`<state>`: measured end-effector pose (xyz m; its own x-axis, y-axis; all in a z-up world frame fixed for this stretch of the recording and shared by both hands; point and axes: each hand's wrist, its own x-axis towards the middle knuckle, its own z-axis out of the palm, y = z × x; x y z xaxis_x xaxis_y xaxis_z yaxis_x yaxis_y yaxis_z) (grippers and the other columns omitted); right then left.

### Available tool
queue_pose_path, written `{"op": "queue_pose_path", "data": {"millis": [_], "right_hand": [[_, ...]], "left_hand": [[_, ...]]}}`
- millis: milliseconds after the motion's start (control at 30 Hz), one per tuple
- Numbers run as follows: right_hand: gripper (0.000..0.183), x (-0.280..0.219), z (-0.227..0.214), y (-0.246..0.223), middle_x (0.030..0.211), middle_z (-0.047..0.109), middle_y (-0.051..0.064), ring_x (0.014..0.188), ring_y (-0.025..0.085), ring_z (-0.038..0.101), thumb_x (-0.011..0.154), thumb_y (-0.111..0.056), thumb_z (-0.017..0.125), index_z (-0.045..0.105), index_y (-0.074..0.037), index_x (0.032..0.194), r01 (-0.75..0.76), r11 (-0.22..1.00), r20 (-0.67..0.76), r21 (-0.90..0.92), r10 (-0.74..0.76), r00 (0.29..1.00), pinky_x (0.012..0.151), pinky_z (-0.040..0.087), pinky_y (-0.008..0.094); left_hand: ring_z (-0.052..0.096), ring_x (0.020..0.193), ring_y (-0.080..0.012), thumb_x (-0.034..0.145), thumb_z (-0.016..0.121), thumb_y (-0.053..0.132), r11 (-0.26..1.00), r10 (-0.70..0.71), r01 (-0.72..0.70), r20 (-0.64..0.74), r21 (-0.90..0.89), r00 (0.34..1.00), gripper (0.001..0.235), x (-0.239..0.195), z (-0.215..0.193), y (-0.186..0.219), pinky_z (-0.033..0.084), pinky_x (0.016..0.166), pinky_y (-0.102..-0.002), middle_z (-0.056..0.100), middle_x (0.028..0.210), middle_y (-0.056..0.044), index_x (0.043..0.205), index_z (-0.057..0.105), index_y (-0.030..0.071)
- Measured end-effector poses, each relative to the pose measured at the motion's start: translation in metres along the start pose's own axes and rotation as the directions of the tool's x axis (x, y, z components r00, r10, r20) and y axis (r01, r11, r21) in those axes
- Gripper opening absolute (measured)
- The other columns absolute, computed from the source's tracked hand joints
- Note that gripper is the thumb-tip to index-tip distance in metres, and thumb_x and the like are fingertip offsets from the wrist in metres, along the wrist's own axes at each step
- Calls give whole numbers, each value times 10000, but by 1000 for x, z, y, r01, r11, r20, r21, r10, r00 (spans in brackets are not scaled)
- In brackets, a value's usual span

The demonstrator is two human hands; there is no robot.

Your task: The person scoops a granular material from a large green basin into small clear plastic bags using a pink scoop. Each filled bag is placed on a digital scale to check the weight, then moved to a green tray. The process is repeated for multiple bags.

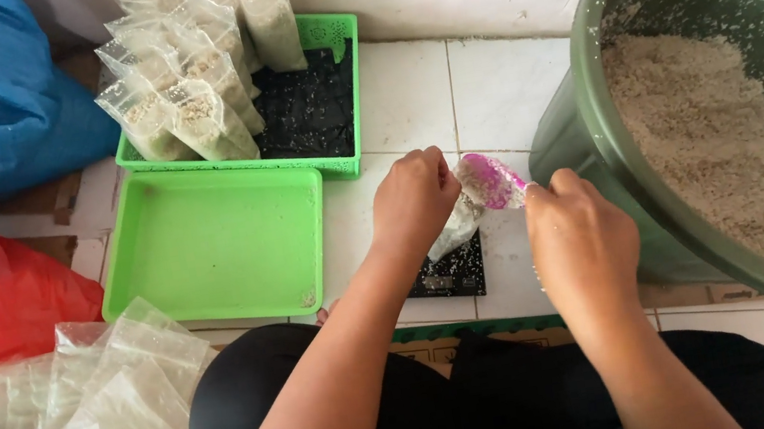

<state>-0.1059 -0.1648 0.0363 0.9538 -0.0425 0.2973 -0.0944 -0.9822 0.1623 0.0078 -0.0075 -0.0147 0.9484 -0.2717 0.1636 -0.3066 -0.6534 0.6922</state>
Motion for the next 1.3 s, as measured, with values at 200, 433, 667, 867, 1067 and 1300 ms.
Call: {"op": "queue_pose_path", "data": {"millis": [200, 433, 667, 867, 1067, 1300], "right_hand": [[128, -5, -15, -6, 729, 491, -9, 699, 211, 636, 899, -164, 664, 650, -129, 776, 10, 1000, -105, -8, -11, 994, 523, 500, 290], [113, 1, -34, 2, 812, 562, 8, 763, 217, 668, 956, -266, 638, 717, -187, 976, -88, 995, -8, 38, 88, 996, 572, 567, 359], [234, 9, -12, 3, 802, 609, 70, 788, 332, 688, 968, -310, 554, 726, -152, 982, -224, 949, 279, 222, 159, 947, 654, 592, 478], [211, 12, -20, 0, 797, 601, 59, 794, 340, 694, 964, -270, 552, 722, -146, 972, -207, 957, 331, 201, 132, 934, 661, 594, 493], [224, 12, -29, 8, 845, 615, 67, 842, 329, 695, 973, -286, 533, 720, -167, 1007, -227, 960, 311, 165, 168, 935, 675, 605, 475], [231, 12, -38, 11, 876, 635, 59, 848, 307, 701, 990, -314, 544, 723, -181, 1052, -237, 960, 286, 152, 187, 940, 683, 609, 458]], "left_hand": [[667, 694, -284, 837, 589, 158, 999, -9, 12, 60, -51, 998, 109, -2, -5, 1, 562, 573, -399, 568, 662, -67, 757, 591, 84], [681, 725, -302, 827, 622, 196, 998, -33, 37, 80, -48, 996, 113, 1, -4, -2, 570, 605, -427, 600, 685, -68, 783, 619, 92], [690, 720, -298, 821, 632, 214, 995, -73, 78, 81, -65, 994, 117, 1, -5, -2, 573, 616, -433, 630, 687, -56, 792, 642, 101], [698, 746, -300, 810, 648, 214, 996, -75, 78, 60, -40, 995, 103, 0, -6, -3, 578, 638, -439, 645, 695, -47, 802, 659, 112], [699, 795, -271, 805, 656, 286, 993, -101, 106, 94, -47, 990, 151, -1, -10, 0, 579, 673, -426, 657, 735, -22, 813, 649, 135], [687, 749, -232, 837, 631, 317, 988, -149, 152, 61, -41, 987, 164, -1, -8, 2, 574, 641, -396, 627, 718, 3, 836, 648, 154]]}}
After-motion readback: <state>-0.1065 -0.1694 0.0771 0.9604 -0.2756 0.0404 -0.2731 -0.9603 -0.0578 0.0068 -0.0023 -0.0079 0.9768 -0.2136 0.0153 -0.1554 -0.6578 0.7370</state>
